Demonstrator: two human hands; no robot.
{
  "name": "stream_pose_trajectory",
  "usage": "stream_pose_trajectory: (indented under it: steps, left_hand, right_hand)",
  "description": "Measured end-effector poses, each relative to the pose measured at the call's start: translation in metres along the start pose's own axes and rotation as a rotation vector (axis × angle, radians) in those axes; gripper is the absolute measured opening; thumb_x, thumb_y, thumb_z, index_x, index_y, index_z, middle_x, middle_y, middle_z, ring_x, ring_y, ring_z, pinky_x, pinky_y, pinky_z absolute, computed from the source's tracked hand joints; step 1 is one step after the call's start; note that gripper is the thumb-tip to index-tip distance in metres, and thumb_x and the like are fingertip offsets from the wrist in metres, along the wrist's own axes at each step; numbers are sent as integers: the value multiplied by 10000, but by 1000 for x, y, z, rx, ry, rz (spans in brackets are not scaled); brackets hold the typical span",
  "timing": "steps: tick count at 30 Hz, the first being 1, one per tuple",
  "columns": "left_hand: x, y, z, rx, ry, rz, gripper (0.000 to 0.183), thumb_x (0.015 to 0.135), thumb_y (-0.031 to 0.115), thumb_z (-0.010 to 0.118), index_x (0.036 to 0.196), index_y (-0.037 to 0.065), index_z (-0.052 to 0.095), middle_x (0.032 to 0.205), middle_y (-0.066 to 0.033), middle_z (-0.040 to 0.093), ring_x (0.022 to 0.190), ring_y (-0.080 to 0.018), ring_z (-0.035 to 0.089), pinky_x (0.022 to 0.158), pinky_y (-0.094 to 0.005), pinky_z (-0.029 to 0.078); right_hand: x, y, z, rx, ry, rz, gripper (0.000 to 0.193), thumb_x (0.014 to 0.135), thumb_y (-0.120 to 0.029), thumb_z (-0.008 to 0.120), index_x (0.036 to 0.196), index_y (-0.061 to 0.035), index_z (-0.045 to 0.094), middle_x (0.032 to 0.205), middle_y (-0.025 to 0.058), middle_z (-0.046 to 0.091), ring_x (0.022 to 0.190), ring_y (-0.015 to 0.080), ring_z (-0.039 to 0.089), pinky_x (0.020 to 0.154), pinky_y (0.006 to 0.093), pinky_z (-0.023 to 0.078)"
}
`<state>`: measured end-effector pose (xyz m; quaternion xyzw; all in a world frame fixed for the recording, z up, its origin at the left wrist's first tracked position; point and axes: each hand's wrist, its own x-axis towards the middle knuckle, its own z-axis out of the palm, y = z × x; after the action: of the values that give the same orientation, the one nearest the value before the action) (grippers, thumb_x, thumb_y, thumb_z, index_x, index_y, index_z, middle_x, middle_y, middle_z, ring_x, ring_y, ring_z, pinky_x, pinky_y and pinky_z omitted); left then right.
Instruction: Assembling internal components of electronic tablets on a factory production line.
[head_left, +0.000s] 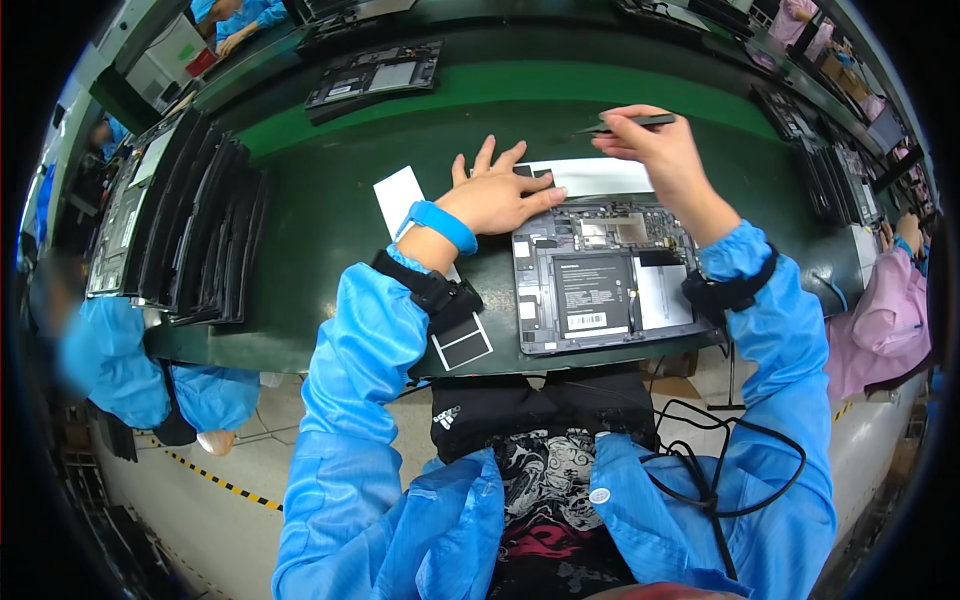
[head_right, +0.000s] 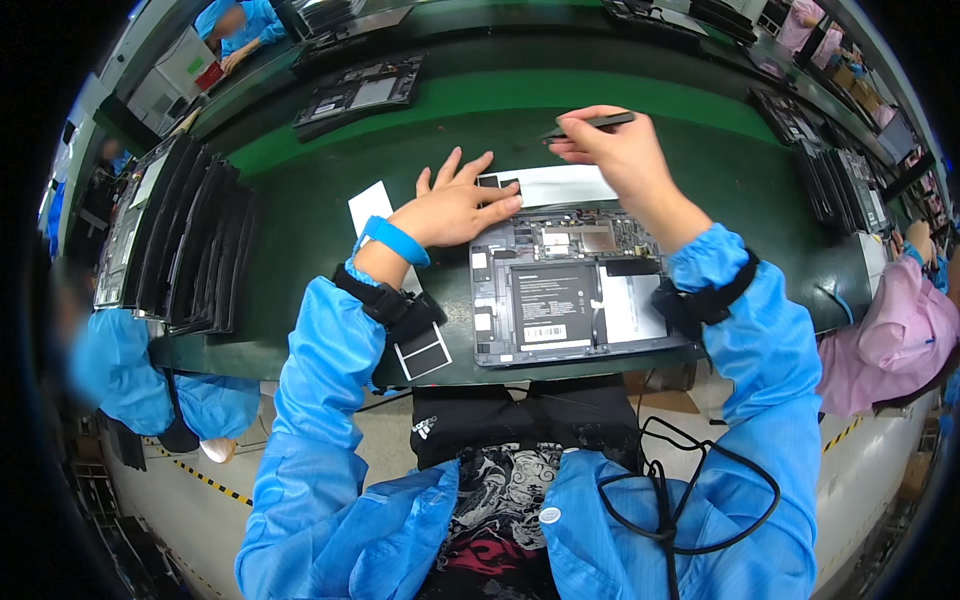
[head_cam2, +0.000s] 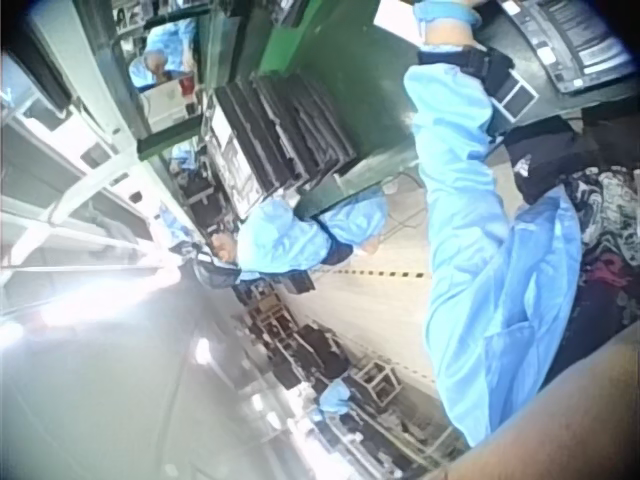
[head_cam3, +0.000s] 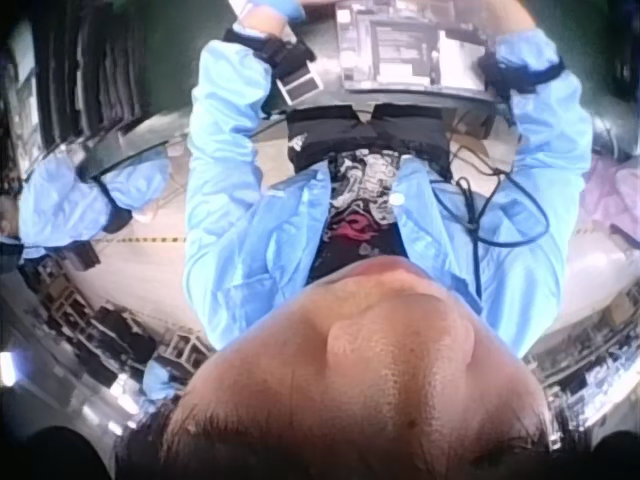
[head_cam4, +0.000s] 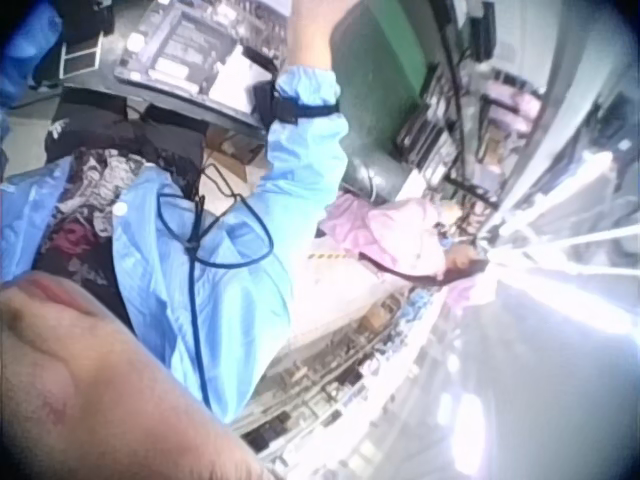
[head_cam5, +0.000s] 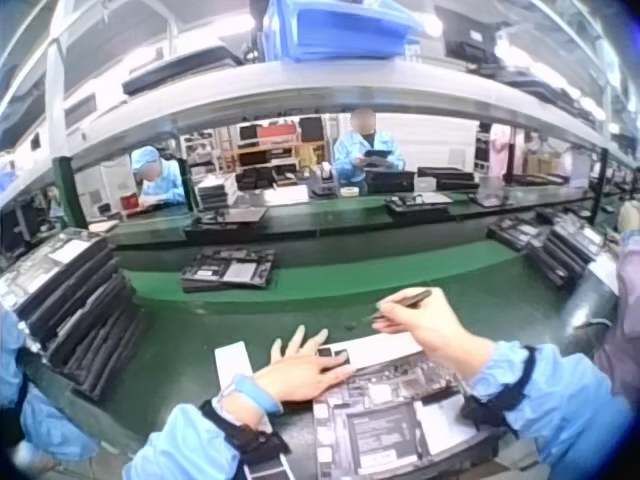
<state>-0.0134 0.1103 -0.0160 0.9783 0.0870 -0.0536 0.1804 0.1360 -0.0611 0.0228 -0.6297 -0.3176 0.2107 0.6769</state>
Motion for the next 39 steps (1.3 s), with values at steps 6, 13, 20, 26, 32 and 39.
stream_pose_trajectory:
  steps: [6, 13, 20, 26, 32, 39]
  left_hand:
    - [-7, 21, -17, -214, 274, 119, 303, 894, 310, 562, 988, 37, 658, 1035, -129, 611, 969, -270, 544, 829, -392, 430]
    - [4, 73, -6, -600, -21, 38, 280, 904, 230, 584, 923, -45, 627, 724, -61, 625, 588, -98, 553, 535, -252, 454]
    - [18, 78, 9, -674, -41, -94, 274, 876, 217, 639, 883, -58, 628, 651, -45, 605, 529, -87, 534, 489, -227, 427]
    - [25, 78, 12, -734, -52, -70, 210, 873, 174, 637, 821, -30, 635, 638, -27, 592, 514, -70, 514, 467, -209, 400]
    - [28, 87, 1, -658, -91, -140, 313, 838, 248, 671, 676, -17, 638, 567, -33, 574, 455, -82, 509, 444, -222, 406]
    - [37, 86, 8, -495, -34, -104, 341, 837, 249, 665, 638, -27, 632, 529, -53, 577, 440, -96, 519, 432, -243, 406]
  right_hand:
    - [-52, -2, -57, -109, 89, 245, 220, 861, -156, 649, 972, 32, 623, 870, 123, 663, 791, 185, 678, 679, 251, 539]
    - [-71, 16, -70, 65, 23, 311, 211, 875, -141, 635, 997, 28, 602, 867, 112, 666, 794, 166, 677, 643, 213, 522]
    - [-68, 25, -70, 193, 13, 262, 210, 874, -139, 635, 988, 35, 604, 864, 120, 667, 798, 173, 678, 674, 223, 534]
    - [-69, 25, -68, 146, 5, 245, 197, 865, -128, 639, 956, 46, 616, 857, 126, 664, 786, 181, 679, 682, 232, 543]
    - [-69, 26, -65, 83, 21, 236, 187, 852, -106, 641, 941, 57, 624, 851, 126, 660, 774, 181, 677, 683, 239, 550]
    - [-70, 30, -64, 22, 31, 207, 178, 844, -81, 649, 948, 61, 628, 839, 127, 657, 764, 174, 677, 691, 235, 559]
